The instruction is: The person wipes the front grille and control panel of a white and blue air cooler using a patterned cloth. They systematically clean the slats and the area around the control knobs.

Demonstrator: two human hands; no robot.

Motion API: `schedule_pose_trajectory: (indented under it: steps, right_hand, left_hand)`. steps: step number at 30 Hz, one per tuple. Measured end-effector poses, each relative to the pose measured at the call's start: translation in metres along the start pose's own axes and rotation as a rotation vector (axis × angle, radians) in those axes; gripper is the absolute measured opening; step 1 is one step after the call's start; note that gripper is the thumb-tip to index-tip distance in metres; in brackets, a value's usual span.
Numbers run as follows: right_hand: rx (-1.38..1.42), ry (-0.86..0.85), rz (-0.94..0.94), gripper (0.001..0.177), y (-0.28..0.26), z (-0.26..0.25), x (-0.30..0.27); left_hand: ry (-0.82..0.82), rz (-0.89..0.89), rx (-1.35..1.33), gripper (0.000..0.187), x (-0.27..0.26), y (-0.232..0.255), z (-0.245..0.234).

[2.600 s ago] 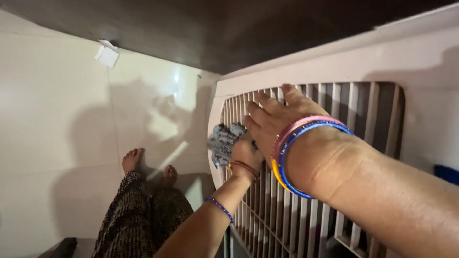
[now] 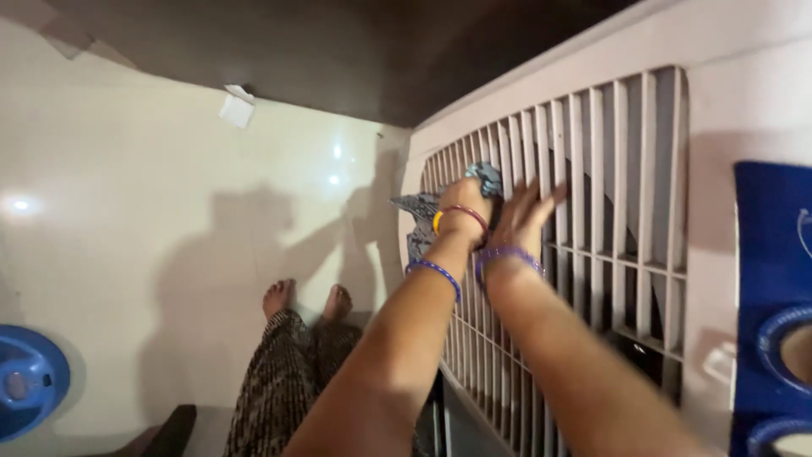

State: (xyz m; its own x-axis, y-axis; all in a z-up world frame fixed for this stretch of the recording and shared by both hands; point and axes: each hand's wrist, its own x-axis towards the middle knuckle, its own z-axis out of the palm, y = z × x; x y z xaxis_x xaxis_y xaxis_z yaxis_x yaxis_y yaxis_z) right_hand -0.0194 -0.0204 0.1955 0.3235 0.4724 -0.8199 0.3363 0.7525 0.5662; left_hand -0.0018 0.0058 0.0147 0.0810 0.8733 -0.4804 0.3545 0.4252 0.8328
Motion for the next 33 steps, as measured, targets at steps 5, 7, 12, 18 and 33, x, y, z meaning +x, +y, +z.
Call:
schedule_pose_trajectory:
  steps: [5, 7, 12, 18, 33]
  right_hand:
    - [0.257, 0.316, 0.083, 0.071, -0.072, 0.064, 0.016]
    - [0.334, 0.333, 0.102, 0.074, -0.075, 0.079, 0.02]
    - [0.61, 0.268, 0.109, 0.074, -0.079, 0.091, 0.023]
    - [0.687, 0.536, 0.206, 0.076, -0.094, 0.114, 0.04]
    - [0.704, 0.653, 0.308, 0.073, -0.098, 0.11, 0.045]
  left_hand:
    - [-0.044, -0.01, 0.139, 0.035, 0.004, 0.006, -0.004]
    - [-0.042, -0.007, 0.127, 0.034, 0.003, 0.008, -0.007]
    - [-0.067, 0.018, 0.103, 0.036, -0.007, 0.012, -0.015]
    - [0.085, 0.15, -0.095, 0.048, -0.02, -0.023, 0.012]
    - [0.158, 0.111, -0.137, 0.037, -0.017, -0.005, 0.009]
